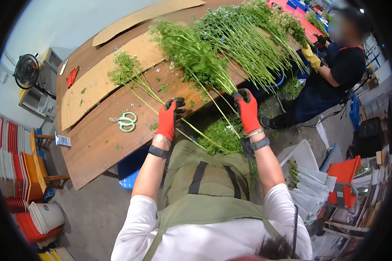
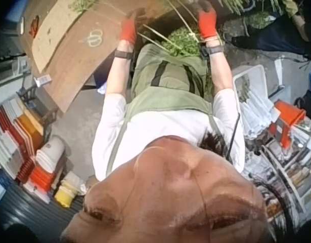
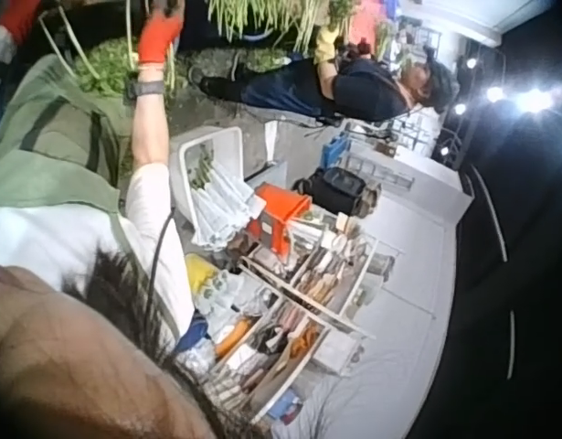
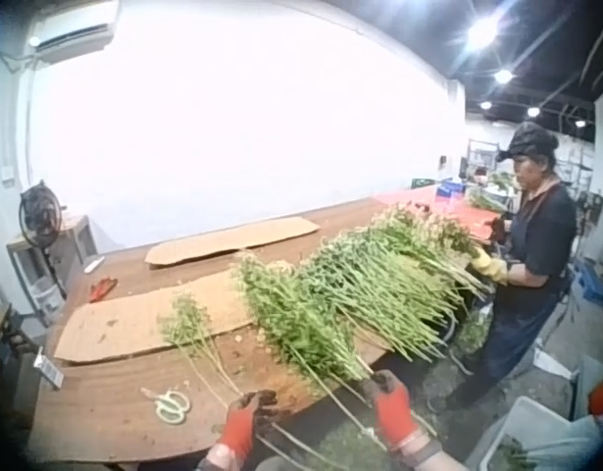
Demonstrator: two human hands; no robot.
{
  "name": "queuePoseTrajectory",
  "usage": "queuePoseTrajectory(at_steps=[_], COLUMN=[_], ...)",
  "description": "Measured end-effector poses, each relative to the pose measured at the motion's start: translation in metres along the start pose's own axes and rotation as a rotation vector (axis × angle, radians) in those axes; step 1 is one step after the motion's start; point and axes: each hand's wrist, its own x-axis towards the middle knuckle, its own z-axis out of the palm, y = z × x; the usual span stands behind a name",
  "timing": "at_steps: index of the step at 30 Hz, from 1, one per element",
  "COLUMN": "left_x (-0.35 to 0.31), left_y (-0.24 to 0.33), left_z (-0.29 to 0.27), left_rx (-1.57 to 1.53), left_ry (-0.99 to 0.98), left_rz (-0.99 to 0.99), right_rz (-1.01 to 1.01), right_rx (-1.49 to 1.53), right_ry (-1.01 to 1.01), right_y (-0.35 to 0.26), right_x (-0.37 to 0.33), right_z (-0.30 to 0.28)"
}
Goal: Clean and sort feverfew (white chamomile-like) flowers by removing lower leaves and grouping stems.
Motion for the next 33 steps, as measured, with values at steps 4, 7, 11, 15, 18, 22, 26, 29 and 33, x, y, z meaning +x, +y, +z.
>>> queuePoseTrajectory(at_steps=[4,7,11,15,18,22,26,29,33], left_x=[0.034,0.054,0.111,0.074,0.065,0.029,0.004,-0.020,-0.029], left_y=[0.004,0.043,0.059,0.107,0.083,0.052,0.033,0.045,0.053], left_z=[-0.002,0.010,-0.022,-0.011,-0.026,-0.010,0.011,0.030,0.030], left_rx=[-0.228,-0.526,-0.636,-0.432,-0.333,0.415,0.586,0.570,0.717], left_ry=[-0.222,-0.269,-0.289,-0.237,-0.288,-0.370,-0.333,-0.345,-0.279], left_rz=[-0.076,-0.171,0.206,0.204,0.227,0.830,0.803,0.907,0.383], right_rz=[0.312,0.497,0.644,0.711,0.829,0.338,-0.184,-0.437,-0.433], right_rx=[0.428,0.523,0.507,0.458,0.507,0.263,-0.165,-0.273,-0.323], right_ry=[-0.142,-0.158,-0.294,-0.291,-0.454,-0.460,-0.358,-0.346,-0.443], right_y=[-0.035,-0.038,-0.006,0.016,0.019,-0.020,-0.096,-0.125,-0.106], right_x=[-0.038,-0.078,-0.134,-0.184,-0.201,-0.179,-0.113,-0.078,-0.077], right_z=[-0.033,-0.051,-0.083,-0.117,-0.134,-0.109,-0.058,-0.021,0.008])
